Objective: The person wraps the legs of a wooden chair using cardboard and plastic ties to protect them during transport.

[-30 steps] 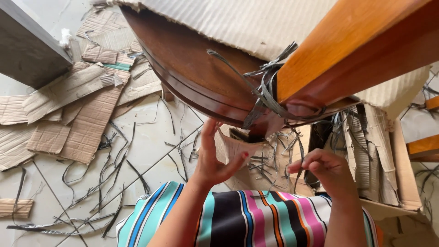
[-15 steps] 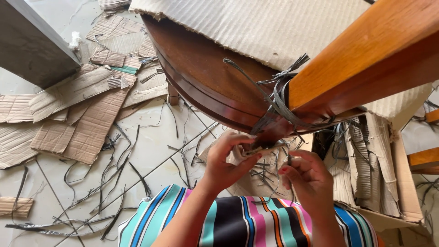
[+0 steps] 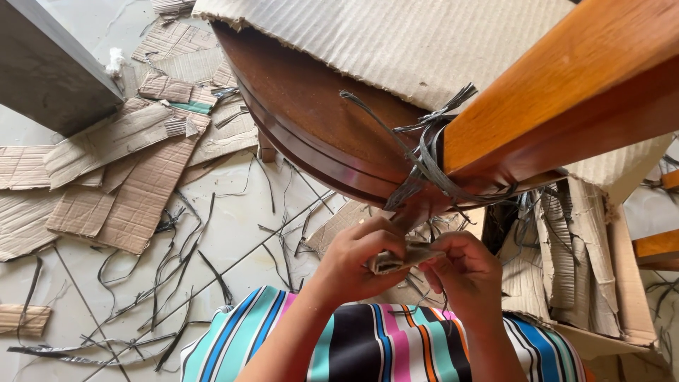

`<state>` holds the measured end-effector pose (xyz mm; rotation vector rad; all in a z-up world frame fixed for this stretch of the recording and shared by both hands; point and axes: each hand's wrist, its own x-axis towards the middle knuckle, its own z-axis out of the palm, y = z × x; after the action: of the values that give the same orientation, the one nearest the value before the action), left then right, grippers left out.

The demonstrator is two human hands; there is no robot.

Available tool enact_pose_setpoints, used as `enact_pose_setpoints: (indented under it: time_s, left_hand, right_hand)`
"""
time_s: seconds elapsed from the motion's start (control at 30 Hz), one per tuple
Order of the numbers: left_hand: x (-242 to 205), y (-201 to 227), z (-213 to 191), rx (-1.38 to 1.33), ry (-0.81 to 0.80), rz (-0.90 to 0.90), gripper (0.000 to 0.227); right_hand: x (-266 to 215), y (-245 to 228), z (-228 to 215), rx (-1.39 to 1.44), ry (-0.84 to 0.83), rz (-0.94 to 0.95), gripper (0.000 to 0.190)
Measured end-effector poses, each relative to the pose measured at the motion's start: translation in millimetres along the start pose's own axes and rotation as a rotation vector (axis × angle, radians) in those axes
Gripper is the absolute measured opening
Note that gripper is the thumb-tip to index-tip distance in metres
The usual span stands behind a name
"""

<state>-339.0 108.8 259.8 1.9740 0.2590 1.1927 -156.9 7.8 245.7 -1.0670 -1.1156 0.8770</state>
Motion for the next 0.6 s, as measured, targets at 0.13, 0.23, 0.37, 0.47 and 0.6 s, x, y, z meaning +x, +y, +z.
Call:
enact_pose_setpoints:
  time_s: [0.13,0.23,0.37,0.47,0.6]
  left_hand:
    - [2.6,2.2,-4.9,0.028,0.107,-0.064,0.028]
    - [-4.4,-6.0,-1.0,0.077,0.248,-0.166,0.035]
    - [-17.6,-34.5,13.1,0.276,0.470,-0.194,0.067]
    - [-17.9,-33.2,19.3,0.289,0.496,-0.231,0.061]
    - [-17.3,-31.3,29.5,0.237,0.557,-0.306,0.051]
  right_hand:
    - [1.6,-1.6,-0.2,-0.080,0.154,0.073,0.007]
    - [4.9,-0.4,2.7,-0.091,0.285,0.106,0.006]
    - [11.0,3.8,0.4,-0.071,0.379,0.141,0.031]
    - [9.1,6.8,-8.9,-0.269,0.362,0.304,0.040]
    - [3.5,-2.8,-3.8,-0.363,0.391,0.336,0.018]
